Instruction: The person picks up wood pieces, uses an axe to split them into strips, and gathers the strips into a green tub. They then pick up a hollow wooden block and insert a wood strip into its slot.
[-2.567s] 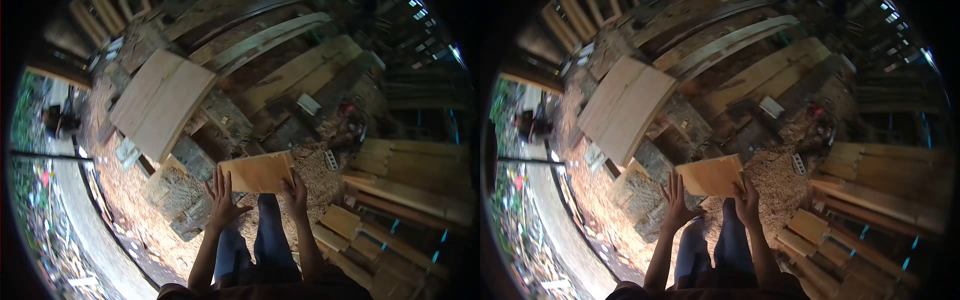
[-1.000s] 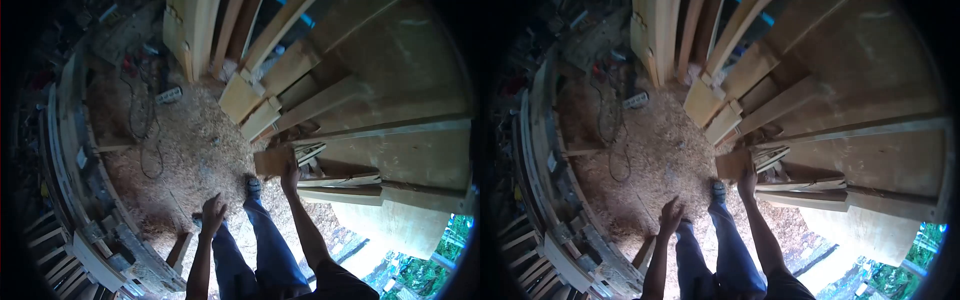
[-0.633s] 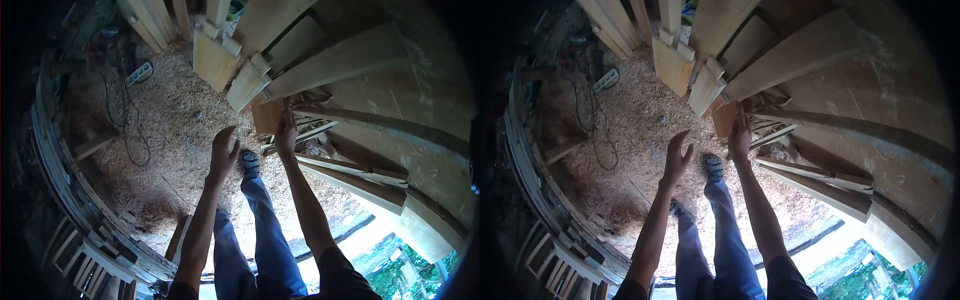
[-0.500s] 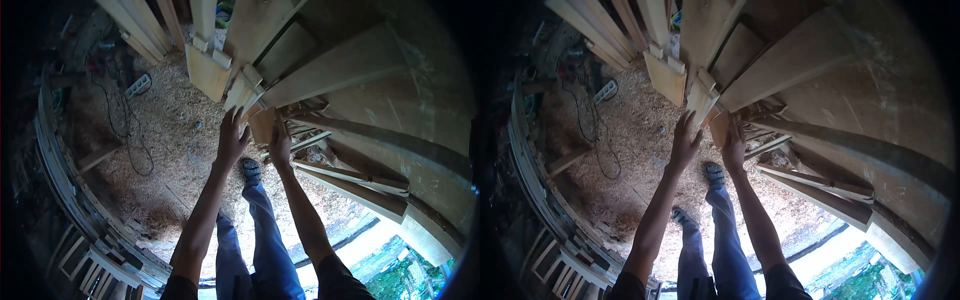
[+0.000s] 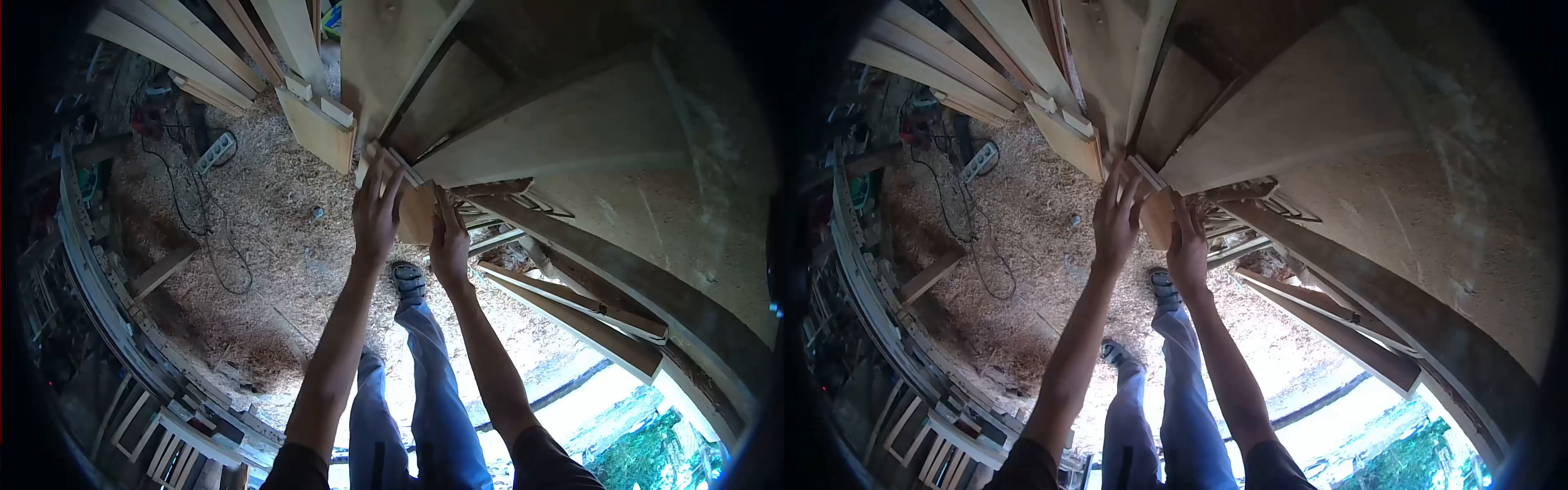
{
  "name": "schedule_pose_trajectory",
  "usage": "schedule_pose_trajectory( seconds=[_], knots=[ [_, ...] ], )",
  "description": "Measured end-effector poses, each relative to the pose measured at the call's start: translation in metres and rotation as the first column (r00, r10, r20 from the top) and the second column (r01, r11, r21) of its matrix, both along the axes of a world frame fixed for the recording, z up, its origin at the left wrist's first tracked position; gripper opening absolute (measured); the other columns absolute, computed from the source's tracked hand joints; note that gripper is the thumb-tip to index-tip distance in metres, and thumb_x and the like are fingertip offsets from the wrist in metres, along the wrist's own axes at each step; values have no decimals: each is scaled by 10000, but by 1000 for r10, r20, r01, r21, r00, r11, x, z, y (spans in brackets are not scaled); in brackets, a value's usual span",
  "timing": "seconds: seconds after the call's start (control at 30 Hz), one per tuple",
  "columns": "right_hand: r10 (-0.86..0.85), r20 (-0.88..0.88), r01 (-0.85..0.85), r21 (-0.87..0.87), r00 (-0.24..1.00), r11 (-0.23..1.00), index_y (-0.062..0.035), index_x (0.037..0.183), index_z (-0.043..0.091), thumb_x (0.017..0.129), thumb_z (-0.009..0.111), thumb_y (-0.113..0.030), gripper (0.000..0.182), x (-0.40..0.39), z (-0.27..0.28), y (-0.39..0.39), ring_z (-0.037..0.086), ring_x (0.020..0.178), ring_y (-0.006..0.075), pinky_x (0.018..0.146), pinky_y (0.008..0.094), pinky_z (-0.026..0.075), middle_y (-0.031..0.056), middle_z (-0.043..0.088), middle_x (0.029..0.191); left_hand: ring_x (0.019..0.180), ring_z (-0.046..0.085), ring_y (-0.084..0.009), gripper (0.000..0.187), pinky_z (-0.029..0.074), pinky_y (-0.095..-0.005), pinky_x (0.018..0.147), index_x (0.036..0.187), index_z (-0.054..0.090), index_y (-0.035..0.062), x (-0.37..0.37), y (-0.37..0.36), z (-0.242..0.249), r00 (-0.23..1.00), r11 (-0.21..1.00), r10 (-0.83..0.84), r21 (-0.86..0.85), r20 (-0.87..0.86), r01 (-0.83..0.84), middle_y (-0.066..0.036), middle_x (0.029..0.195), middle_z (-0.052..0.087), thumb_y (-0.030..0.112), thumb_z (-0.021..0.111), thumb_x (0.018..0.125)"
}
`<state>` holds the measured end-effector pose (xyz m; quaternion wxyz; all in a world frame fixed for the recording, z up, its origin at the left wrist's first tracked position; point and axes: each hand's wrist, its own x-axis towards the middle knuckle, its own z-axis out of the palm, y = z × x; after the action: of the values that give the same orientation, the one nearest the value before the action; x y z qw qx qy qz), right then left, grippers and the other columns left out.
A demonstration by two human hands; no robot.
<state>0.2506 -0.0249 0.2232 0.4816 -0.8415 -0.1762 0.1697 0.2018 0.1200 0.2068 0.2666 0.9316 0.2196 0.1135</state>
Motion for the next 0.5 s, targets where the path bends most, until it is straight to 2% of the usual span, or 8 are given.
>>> schedule_pose_trajectory(
  seconds=[0.07, 0.2, 0.3, 0.4, 0.47, 0.5],
  knots=[
    [31, 10, -31, -29, 999, 999, -88, 1483, 516, 981, 503, 47, 520, 1, 0, 4, 619, 1111, 437, 936, 536, 508, 230, 644, 1238, 1323, 555, -417, 463, 542, -497, 1002, 1394, 555, 132, -25, -6, 8, 996, 996, 85, -31, -9, -85, -186, 1604, 384, 88, 671, 948],
    [133, 87, -128, -65, 987, 990, -88, 1483, 516, 984, 506, 42, 515, 4, -5, 23, 615, 1103, 429, 933, 533, 502, 224, 651, 1222, 1316, 561, -424, 444, 558, -496, 998, 1374, 564, 132, -65, 0, 11, 990, 987, 141, -78, -13, -142, -191, 1607, 379, 100, 678, 947],
    [120, 83, -116, -57, 989, 992, -89, 1480, 517, 986, 507, 38, 510, 9, -16, 44, 610, 1123, 426, 946, 526, 499, 220, 651, 1222, 1356, 523, -429, 433, 567, -487, 1012, 1371, 560, 131, -86, 14, 7, 989, 989, 143, -40, -39, -145, -198, 1608, 372, 104, 675, 954],
    [145, 95, -137, -81, 985, 987, -99, 1498, 498, 950, 524, 61, 572, 9, -39, 64, 603, 1140, 431, 962, 526, 499, 210, 651, 1242, 1375, 498, -445, 451, 567, -495, 1020, 1384, 549, 136, -98, 21, -2, 980, 973, 200, -120, 2, -198, -212, 1604, 374, 97, 678, 954],
    [280, 219, -234, -216, 935, 948, -110, 1503, 496, 884, 554, 84, 651, 2, -74, 75, 554, 1225, 430, 1011, 539, 472, 196, 575, 1379, 1290, 580, -418, 484, 554, -494, 995, 1393, 575, 186, -103, 25, -4, 964, 963, 249, -127, 91, -237, -175, 1599, 408, 81, 670, 930],
    [336, 282, -221, -370, 899, 902, -118, 1472, 530, 811, 608, 74, 693, -6, -95, 76, 479, 1326, 401, 1036, 539, 446, 161, 461, 1509, 1267, 599, -406, 510, 556, -489, 962, 1389, 580, 185, -107, 26, -3, 965, 966, 240, -122, 108, -226, -174, 1594, 417, 73, 699, 906]
  ],
)
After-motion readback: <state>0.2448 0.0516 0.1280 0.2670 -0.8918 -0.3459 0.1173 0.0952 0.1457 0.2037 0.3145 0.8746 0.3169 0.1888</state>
